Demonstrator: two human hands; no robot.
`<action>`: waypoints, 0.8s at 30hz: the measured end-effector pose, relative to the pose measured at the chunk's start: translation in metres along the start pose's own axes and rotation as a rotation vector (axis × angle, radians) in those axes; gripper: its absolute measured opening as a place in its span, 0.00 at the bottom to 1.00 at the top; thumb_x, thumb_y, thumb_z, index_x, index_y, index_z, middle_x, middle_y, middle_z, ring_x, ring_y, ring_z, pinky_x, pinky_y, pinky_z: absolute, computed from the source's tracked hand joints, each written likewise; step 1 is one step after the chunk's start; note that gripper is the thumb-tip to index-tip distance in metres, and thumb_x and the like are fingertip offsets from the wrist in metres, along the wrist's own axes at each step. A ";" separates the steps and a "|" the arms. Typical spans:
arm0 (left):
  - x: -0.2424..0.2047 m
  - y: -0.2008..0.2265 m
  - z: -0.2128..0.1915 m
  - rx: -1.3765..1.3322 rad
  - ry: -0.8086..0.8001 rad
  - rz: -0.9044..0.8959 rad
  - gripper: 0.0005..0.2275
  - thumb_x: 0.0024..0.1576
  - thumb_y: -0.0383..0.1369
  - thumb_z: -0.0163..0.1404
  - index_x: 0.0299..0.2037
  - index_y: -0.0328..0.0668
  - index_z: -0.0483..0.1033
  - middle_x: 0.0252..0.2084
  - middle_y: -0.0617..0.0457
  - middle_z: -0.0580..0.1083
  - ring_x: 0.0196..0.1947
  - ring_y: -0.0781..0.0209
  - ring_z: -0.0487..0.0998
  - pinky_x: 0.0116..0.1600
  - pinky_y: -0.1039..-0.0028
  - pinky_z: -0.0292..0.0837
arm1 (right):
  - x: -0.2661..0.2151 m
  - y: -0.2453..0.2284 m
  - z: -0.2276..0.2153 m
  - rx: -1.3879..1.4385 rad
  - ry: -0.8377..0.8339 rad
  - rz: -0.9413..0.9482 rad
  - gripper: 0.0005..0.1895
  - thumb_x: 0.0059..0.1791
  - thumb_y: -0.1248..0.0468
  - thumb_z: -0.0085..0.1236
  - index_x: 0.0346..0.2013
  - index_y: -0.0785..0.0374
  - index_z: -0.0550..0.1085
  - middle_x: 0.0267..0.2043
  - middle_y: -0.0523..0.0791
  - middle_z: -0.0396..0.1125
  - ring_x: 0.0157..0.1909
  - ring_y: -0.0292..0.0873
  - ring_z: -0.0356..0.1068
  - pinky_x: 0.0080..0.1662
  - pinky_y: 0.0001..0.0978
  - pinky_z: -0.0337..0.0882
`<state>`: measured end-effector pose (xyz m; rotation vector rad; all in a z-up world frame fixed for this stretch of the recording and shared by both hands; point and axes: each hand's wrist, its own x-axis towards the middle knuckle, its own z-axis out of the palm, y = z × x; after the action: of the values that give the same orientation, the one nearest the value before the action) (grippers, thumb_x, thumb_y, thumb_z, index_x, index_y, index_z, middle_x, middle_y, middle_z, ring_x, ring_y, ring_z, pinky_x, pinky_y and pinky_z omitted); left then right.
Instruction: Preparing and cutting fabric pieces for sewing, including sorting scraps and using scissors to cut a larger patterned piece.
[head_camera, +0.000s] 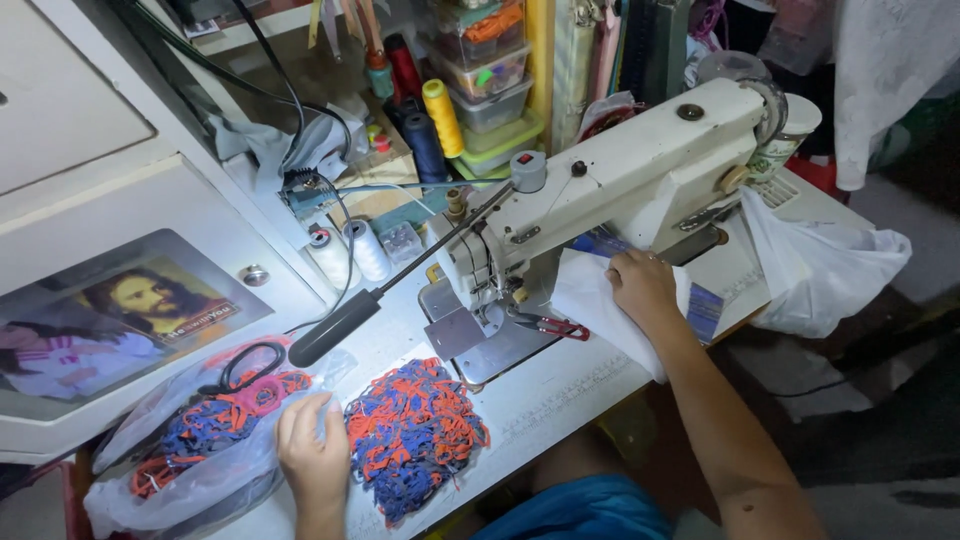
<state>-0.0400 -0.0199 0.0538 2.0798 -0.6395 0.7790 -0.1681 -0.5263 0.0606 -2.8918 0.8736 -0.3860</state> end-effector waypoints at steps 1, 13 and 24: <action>0.000 -0.001 -0.001 0.003 0.001 0.003 0.04 0.59 0.22 0.54 0.41 0.30 0.81 0.42 0.43 0.78 0.45 0.48 0.77 0.58 0.60 0.72 | -0.002 0.004 0.004 0.004 0.001 0.000 0.10 0.55 0.58 0.49 0.39 0.57 0.76 0.45 0.45 0.73 0.52 0.54 0.69 0.51 0.52 0.67; -0.003 0.089 0.002 -0.081 0.002 0.179 0.04 0.59 0.22 0.54 0.42 0.33 0.79 0.43 0.43 0.78 0.43 0.47 0.78 0.54 0.60 0.69 | -0.020 0.004 -0.081 0.252 0.000 0.060 0.17 0.60 0.54 0.39 0.50 0.60 0.73 0.49 0.50 0.71 0.52 0.55 0.69 0.48 0.50 0.67; -0.035 0.202 0.075 -0.417 -0.575 0.414 0.10 0.60 0.30 0.49 0.48 0.37 0.78 0.48 0.44 0.76 0.42 0.45 0.76 0.45 0.55 0.74 | -0.079 0.033 -0.038 0.111 -0.499 -0.166 0.07 0.53 0.56 0.52 0.40 0.52 0.77 0.43 0.39 0.68 0.52 0.44 0.66 0.46 0.40 0.67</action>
<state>-0.1758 -0.1862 0.0948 1.7885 -1.4475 0.2082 -0.2597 -0.5106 0.0748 -2.7637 0.5138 0.2631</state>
